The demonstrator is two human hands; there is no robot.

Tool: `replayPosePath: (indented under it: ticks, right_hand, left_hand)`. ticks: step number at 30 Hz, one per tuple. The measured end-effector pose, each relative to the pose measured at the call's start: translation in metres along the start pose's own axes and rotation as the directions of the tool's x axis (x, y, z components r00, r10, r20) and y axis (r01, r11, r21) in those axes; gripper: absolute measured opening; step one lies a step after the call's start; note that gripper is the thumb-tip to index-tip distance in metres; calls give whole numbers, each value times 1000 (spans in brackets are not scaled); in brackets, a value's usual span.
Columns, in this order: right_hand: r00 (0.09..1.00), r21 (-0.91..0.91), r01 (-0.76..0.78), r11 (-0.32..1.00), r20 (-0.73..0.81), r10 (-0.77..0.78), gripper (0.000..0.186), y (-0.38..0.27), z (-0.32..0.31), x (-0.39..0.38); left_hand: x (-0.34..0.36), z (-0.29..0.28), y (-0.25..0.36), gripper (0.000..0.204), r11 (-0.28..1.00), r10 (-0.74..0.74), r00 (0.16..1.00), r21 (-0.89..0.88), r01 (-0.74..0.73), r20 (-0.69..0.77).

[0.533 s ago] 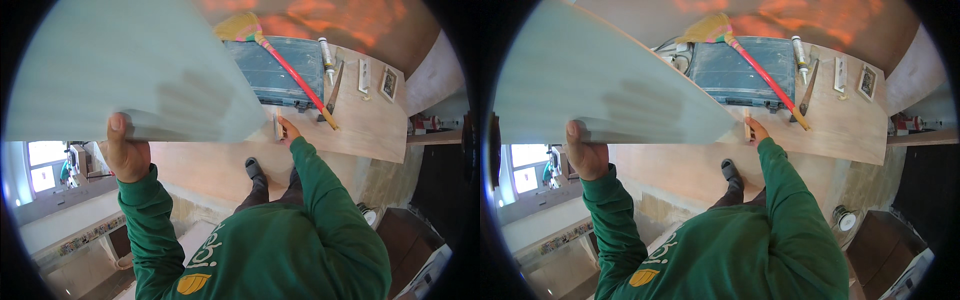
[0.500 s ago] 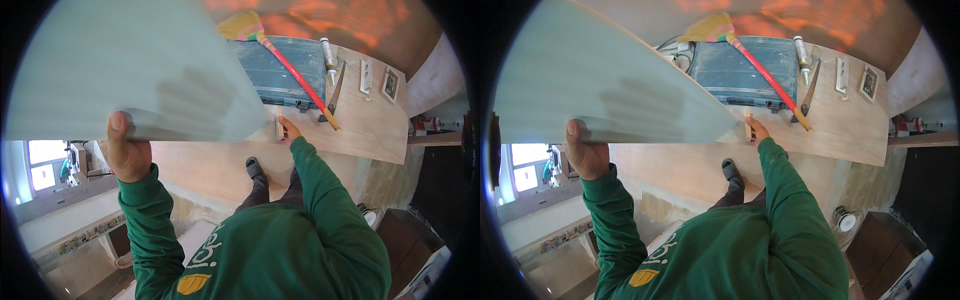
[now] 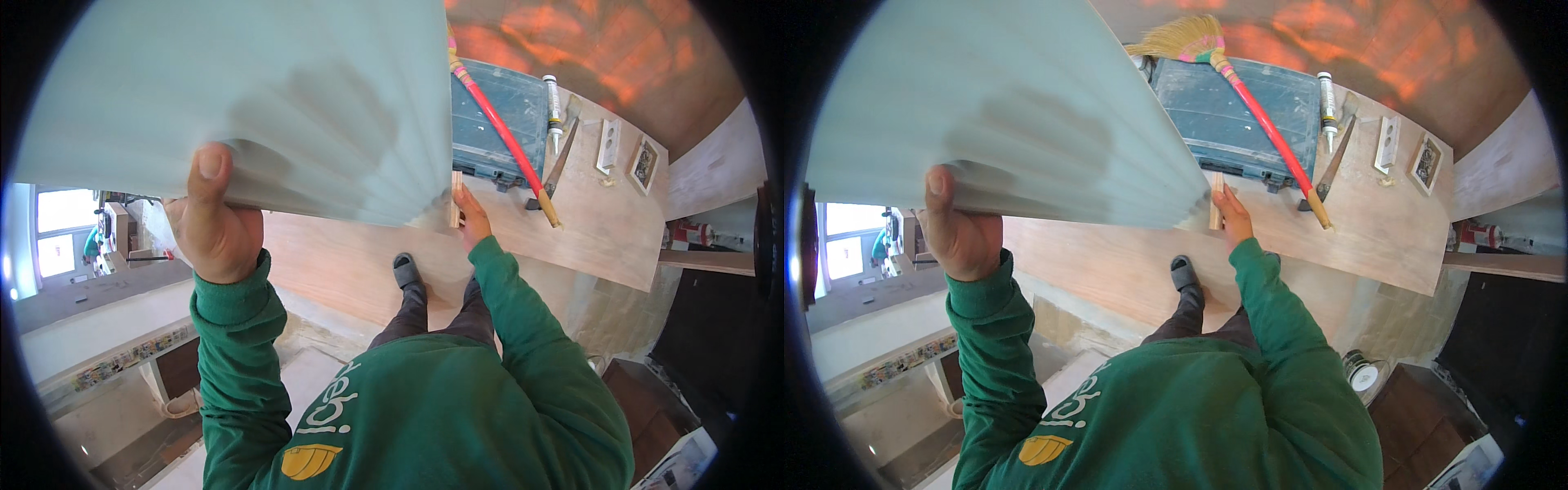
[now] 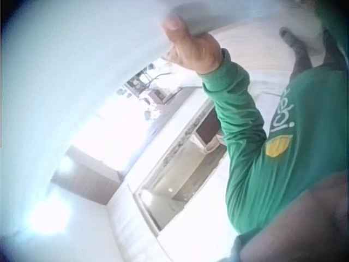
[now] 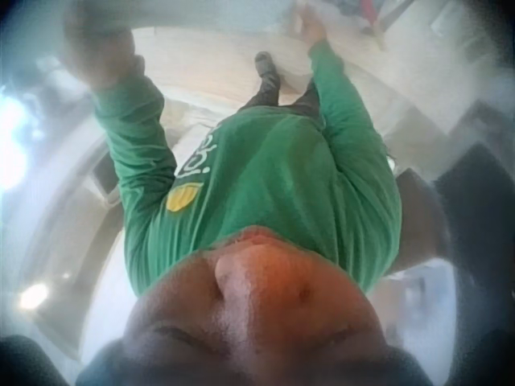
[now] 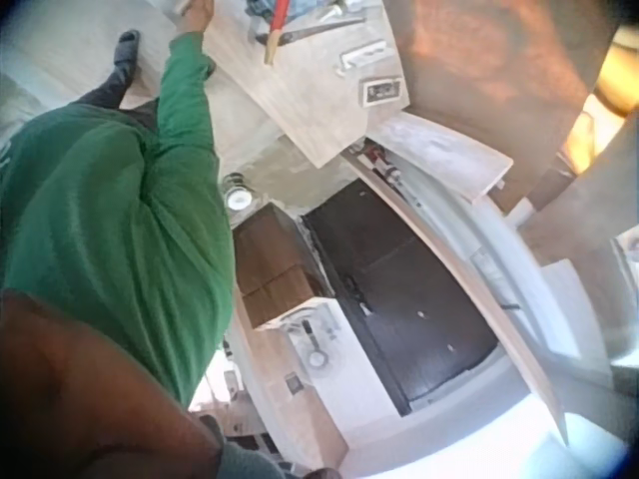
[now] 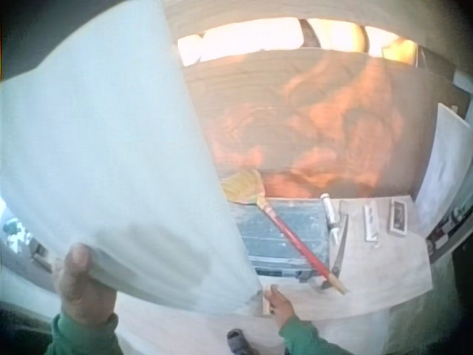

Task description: The person sweeps a workbench with a broom, then picks up a white corrugated panel and smooths its edges with a metal block. They carry the panel to a wall unit and fit it into a vertical slot, adjusting it to align with the surrounding wood trim.

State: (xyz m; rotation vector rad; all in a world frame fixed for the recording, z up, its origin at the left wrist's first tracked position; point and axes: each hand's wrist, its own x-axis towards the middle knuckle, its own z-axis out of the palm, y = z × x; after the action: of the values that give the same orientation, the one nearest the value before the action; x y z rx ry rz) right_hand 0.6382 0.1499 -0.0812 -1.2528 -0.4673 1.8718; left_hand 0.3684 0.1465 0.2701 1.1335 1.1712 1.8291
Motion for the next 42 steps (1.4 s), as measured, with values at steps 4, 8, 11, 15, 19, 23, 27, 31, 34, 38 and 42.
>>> replayPosePath:
  ticks: [4,8,11,15,19,23,27,31,34,38,42]
  right_hand:
    - [953,-37,295,955,80,-291,69,-72,61,-62]
    - [943,-91,327,941,96,-318,68,-78,60,-63]
    - [988,-42,152,988,-2,-152,67,-51,44,-40]
    - [941,-70,336,939,66,-331,66,-75,60,-50]
    - [717,-142,693,707,238,-655,65,-188,132,-116]
    - [523,-113,836,537,465,-714,67,-279,176,-145]
    - [507,-123,848,515,471,-722,68,-257,159,-122]
    - [742,-302,670,678,315,-592,69,-123,79,-66]
    - [780,-234,619,749,293,-553,69,-117,77,-66]
    - [466,-166,880,445,483,-741,67,-235,150,-109]
    - [196,-35,977,208,515,-835,62,-361,232,-149]
  left_hand:
    - [-2,15,9,35,1000,-13,1000,14,14,-12]
    - [1,20,11,31,996,-70,997,-50,69,-18]
    - [1,34,12,31,999,-2,997,-52,-2,-78]
    - [0,26,11,38,999,-34,999,-10,34,-24]
    - [2,20,7,49,1000,-20,997,22,18,81]
    - [4,16,8,47,997,-44,994,61,38,96]
    - [1,25,12,47,998,-53,997,39,51,59]
    - [3,26,14,47,999,-45,998,28,44,41]
    - [7,30,12,44,998,-36,999,43,35,10]
    - [6,36,18,43,999,-32,999,16,32,-13]
    - [7,37,21,43,996,-8,999,88,5,35]
